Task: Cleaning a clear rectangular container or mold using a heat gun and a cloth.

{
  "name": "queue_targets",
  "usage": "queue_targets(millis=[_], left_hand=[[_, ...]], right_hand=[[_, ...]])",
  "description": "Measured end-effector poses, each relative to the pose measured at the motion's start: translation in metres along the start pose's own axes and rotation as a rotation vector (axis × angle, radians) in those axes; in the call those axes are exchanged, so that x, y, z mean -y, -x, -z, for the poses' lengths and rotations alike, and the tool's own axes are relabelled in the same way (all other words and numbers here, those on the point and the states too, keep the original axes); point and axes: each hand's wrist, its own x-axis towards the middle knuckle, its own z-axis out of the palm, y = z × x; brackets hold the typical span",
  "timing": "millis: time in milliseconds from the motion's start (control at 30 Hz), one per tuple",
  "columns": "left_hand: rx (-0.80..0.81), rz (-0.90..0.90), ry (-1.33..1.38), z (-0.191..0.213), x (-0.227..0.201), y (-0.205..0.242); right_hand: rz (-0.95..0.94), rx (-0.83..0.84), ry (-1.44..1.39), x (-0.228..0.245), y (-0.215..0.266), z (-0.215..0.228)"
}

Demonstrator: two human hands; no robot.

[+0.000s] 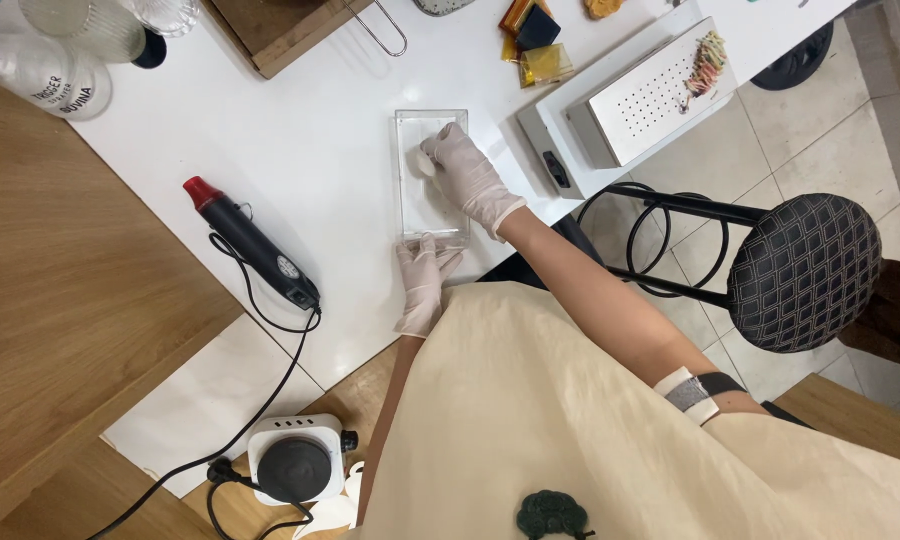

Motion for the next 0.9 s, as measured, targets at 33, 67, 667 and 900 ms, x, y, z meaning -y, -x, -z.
queue_targets(millis=[33,67,667,900], left_hand=[[-0.007,0.006,-0.005,0.001,0.001,-0.001],[-0.01,0.004,-0.005,0.001,-0.002,0.002],[0.003,0.001,-0.05,0.011,0.02,-0.016],[-0.046,-0.057,-0.086,0.024,0.007,-0.021]], right_hand=[[-0.017,0.018,0.0,0.002,-0.002,-0.003],[-0.015,0.019,-0.002,0.005,-0.006,0.003],[0.183,0.349,1.022,0.002,0.03,-0.038],[0.306,0.288,0.507,0.0,0.024,-0.058]])
